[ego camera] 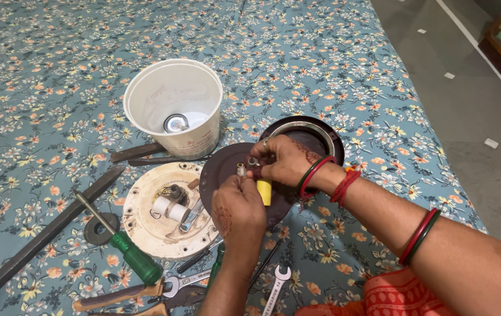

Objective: The person disassembles a small electric motor component, removes a yellow cylindrical part, and cleans the copper windings with a toothbrush. They handle wires and small parts on a bed with tools nearby.

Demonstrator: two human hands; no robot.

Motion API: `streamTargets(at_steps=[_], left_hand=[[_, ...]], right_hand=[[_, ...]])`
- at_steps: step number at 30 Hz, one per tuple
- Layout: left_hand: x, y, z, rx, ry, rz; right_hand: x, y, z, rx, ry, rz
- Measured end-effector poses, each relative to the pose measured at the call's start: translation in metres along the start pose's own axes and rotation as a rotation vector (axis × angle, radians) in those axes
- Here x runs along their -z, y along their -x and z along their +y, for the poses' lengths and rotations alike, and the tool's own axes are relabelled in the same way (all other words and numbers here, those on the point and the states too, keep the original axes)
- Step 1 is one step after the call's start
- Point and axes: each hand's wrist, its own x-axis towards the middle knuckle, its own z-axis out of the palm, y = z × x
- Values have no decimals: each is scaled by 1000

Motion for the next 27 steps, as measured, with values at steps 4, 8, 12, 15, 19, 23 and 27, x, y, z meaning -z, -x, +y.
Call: streamTargets(at_steps=[4,8,12,15,19,23,27], left_hand=[[3,-6,6,140,-46,-39],[8,-12,6,218,-74,-96],[11,-17,3,266,-56,-165],[14,-20,1,279,-46,-187],[33,-28,5,220,-245,-407],[63,-34,9,177,-477,-699],[72,-28,10,167,-533,-997]], right_hand=[[5,2,-3,-44,114,-11],[6,3,-6,-20,42,-15],[6,2,-6,-45,134,-42],[5,3,-6,-64,161,-81],[1,4,-11,-121,82,-99],[-2,3,-17,-225,197,-129],[-9,0,-18,-163,109,-56]])
